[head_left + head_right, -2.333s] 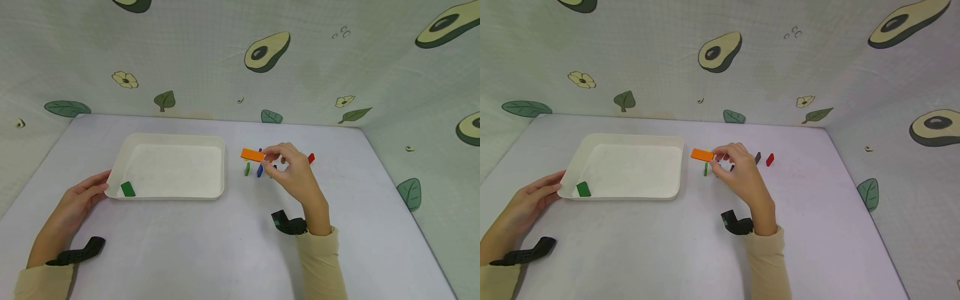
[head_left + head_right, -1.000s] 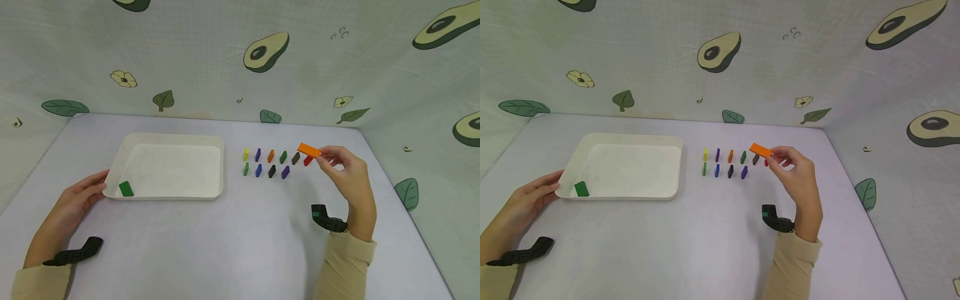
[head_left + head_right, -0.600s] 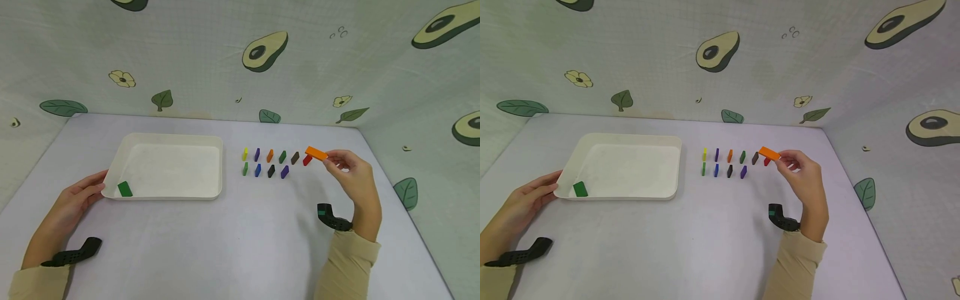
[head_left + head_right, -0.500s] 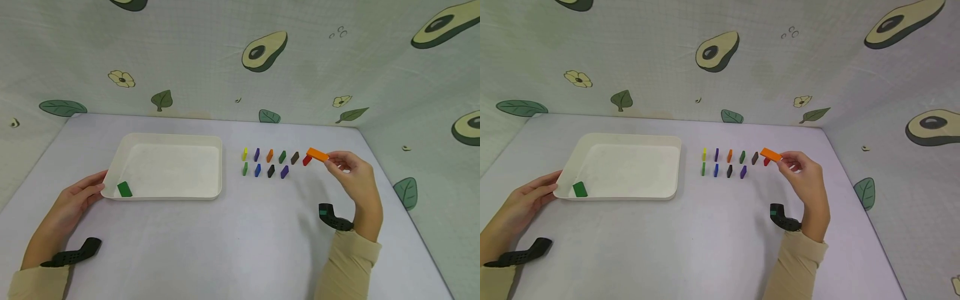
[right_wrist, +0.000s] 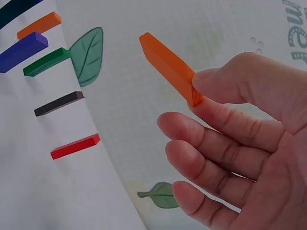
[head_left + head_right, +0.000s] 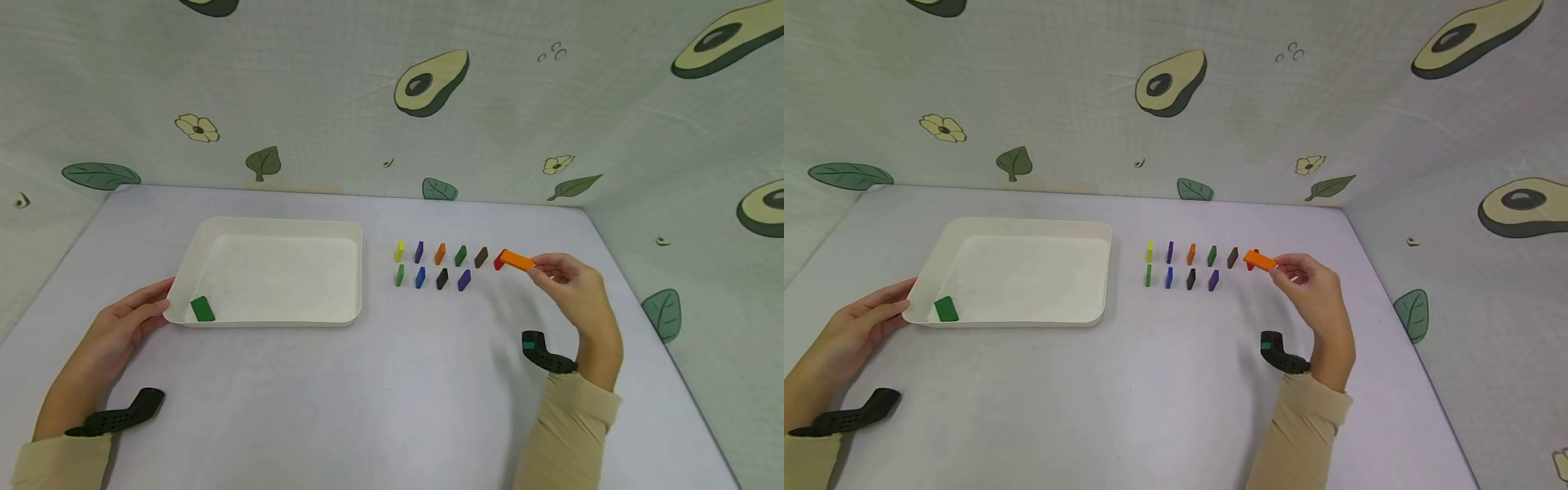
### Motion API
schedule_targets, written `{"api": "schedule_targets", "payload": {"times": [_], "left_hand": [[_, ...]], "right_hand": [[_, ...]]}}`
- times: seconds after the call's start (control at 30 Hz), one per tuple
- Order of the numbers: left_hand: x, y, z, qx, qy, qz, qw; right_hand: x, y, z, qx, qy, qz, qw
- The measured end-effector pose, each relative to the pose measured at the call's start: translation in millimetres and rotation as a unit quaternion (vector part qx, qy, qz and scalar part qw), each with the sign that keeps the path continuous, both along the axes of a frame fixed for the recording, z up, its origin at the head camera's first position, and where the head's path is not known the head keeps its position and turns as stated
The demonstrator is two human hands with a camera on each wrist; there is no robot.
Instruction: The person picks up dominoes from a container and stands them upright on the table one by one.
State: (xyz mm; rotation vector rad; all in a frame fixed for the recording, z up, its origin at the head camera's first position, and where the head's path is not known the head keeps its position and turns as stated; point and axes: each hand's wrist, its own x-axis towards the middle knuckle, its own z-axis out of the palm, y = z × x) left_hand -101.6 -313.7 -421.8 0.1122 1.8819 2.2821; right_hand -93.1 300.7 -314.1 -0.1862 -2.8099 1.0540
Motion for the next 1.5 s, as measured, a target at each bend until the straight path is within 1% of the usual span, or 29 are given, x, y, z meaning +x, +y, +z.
{"api": "schedule_targets", "payload": {"times": [0.2,0.33,0.4,0.5,0.67,0.73,0.8,1.0,1.1,1.3,1.4,1.5], "left_hand": [[-0.3,0.0,0.5,0.007,0.004,-0.003,1.0],[-0.4,0.1,1.2,0.012,0.003,-0.004,0.9999],[-0.5,0.1,1.6,0.012,0.003,-0.004,0.9999],[-0.5,-0.2,2.0,0.015,0.004,-0.005,0.9999],[-0.4,-0.9,1.6,0.014,0.001,-0.004,0.9999],[-0.3,-1.0,1.4,0.013,0.001,-0.004,0.9999],[-0.2,-1.0,1.2,0.013,0.001,-0.005,0.9999],[-0.4,-0.2,0.8,0.007,0.006,-0.004,1.0],[-0.4,0.0,0.8,0.002,0.007,-0.003,1.0],[-0.2,-0.4,0.5,0.005,0.008,-0.005,0.9999],[-0.1,-0.8,0.4,0.008,0.005,-0.005,0.9999],[0.2,-0.8,0.1,0.002,0.007,-0.003,1.0]], "right_hand": [[-2.6,5.9,-5.2,-0.033,-0.035,0.028,0.998],[-2.5,10.7,-6.6,-0.039,-0.097,0.057,0.993],[-2.2,13.3,-7.2,-0.031,-0.132,0.067,0.988],[-2.3,16.3,-8.5,-0.02,-0.163,0.071,0.984],[-4.9,15.5,-12.5,-0.018,-0.157,0.075,0.985],[-7.9,13.3,-15.4,-0.023,-0.149,0.075,0.986],[-12.1,10.3,-19.1,-0.029,-0.153,0.07,0.985],[-25.4,1.9,-37.6,-0.048,-0.175,0.075,0.981],[-30.1,-0.8,-46.5,-0.053,-0.173,0.082,0.98],[-39.8,-8.5,-59.0,-0.046,-0.166,0.097,0.98],[-42.4,-13.0,-62.6,-0.038,-0.158,0.1,0.982],[-43.8,-16.7,-65.0,-0.025,-0.15,0.106,0.983]]}}
